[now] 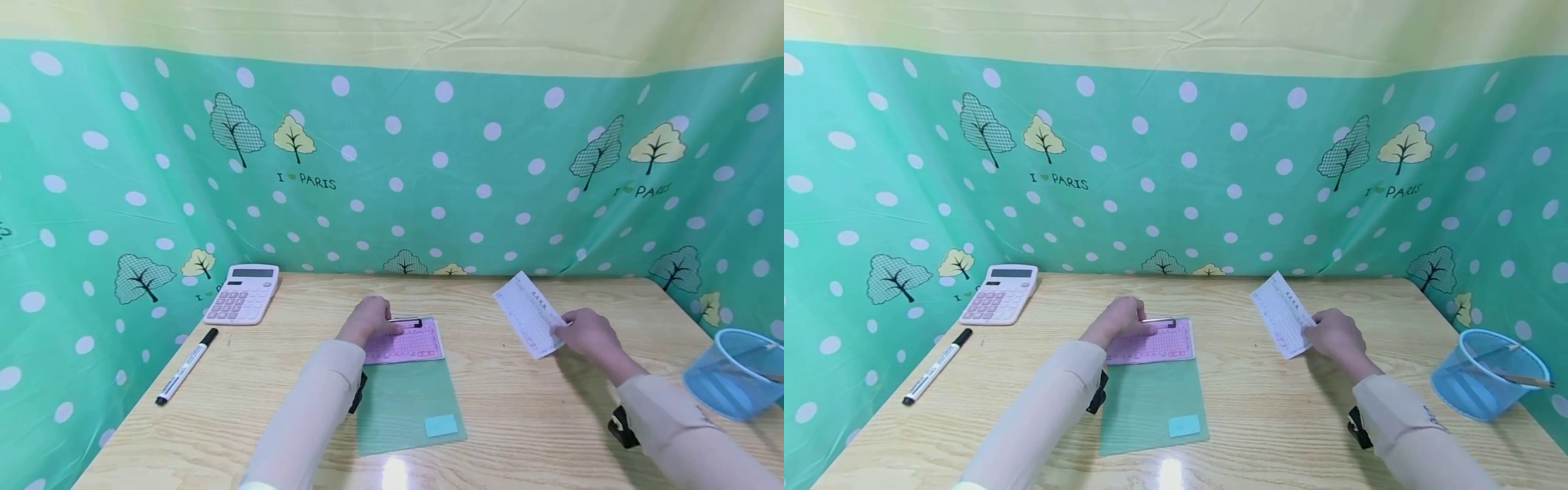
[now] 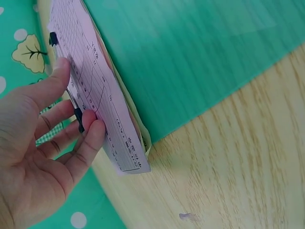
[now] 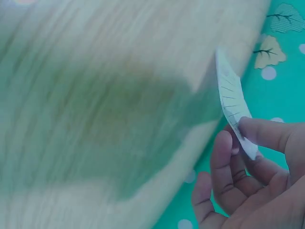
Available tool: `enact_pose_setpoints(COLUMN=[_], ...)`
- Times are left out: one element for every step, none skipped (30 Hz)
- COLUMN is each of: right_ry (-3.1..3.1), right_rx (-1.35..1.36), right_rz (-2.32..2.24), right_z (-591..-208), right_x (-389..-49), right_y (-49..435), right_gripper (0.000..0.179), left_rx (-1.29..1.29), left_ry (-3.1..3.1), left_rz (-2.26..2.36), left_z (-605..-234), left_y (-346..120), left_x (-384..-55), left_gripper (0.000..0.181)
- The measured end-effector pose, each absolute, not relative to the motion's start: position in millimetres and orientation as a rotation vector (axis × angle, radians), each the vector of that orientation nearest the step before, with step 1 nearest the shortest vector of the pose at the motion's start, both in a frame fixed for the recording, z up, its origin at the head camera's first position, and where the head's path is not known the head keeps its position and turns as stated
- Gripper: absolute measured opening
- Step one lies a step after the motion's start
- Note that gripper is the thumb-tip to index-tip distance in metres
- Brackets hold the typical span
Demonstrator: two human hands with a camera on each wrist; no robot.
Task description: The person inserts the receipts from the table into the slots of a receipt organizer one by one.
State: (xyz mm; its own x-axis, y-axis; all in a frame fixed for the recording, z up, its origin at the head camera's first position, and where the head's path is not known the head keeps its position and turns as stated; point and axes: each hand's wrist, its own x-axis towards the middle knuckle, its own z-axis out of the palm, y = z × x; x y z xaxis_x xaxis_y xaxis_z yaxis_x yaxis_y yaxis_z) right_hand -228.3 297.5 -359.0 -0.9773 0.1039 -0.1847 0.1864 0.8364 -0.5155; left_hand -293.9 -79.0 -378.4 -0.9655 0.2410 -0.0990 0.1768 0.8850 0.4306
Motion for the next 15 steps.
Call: enact_pose_setpoints(right_ry=[2.876, 2.895, 2.914, 2.931, 2.947, 2.957, 2.968, 2.984, 2.995, 3.002, 3.011, 3.022, 3.037, 3.045, 3.049], right_rx=[0.221, 0.208, 0.199, 0.183, 0.170, 0.158, 0.139, 0.105, 0.065, 0.018, -0.032, -0.086, -0.144, -0.199, -0.243], right_rz=[-0.834, -0.827, -0.820, -0.814, -0.807, -0.808, -0.812, -0.809, -0.821, -0.846, -0.869, -0.894, -0.909, -0.926, -0.949], right_z=[-357, -355, -352, -350, -347, -345, -343, -341, -340, -339, -338, -338, -337, -336, -335], right_x=[-227, -225, -223, -222, -221, -219, -218, -217, -216, -216, -215, -214, -214, -213, -213], right_y=[298, 298, 298, 298, 298, 298, 298, 297, 296, 294, 292, 290, 288, 285, 282], right_gripper=[0.049, 0.049, 0.048, 0.048, 0.047, 0.046, 0.045, 0.044, 0.042, 0.040, 0.038, 0.036, 0.034, 0.033, 0.033], left_rx=[0.322, 0.320, 0.319, 0.314, 0.312, 0.312, 0.316, 0.323, 0.327, 0.333, 0.337, 0.342, 0.342, 0.343, 0.343], left_ry=[2.904, 2.905, 2.907, 2.905, 2.904, 2.906, 2.909, 2.914, 2.918, 2.922, 2.926, 2.930, 2.933, 2.934, 2.935], left_rz=[0.643, 0.643, 0.640, 0.639, 0.637, 0.635, 0.631, 0.623, 0.616, 0.610, 0.607, 0.605, 0.602, 0.602, 0.603], left_z=[-378, -378, -379, -379, -379, -379, -379, -379, -379, -380, -380, -380, -380, -380, -380], left_y=[-79, -79, -79, -79, -79, -79, -79, -79, -79, -79, -79, -79, -79, -79, -79], left_x=[-294, -294, -294, -294, -294, -295, -295, -295, -295, -295, -295, -295, -294, -294, -294], left_gripper=[0.031, 0.031, 0.031, 0.032, 0.032, 0.033, 0.033, 0.033, 0.033, 0.033, 0.033, 0.033, 0.033, 0.033, 0.032])
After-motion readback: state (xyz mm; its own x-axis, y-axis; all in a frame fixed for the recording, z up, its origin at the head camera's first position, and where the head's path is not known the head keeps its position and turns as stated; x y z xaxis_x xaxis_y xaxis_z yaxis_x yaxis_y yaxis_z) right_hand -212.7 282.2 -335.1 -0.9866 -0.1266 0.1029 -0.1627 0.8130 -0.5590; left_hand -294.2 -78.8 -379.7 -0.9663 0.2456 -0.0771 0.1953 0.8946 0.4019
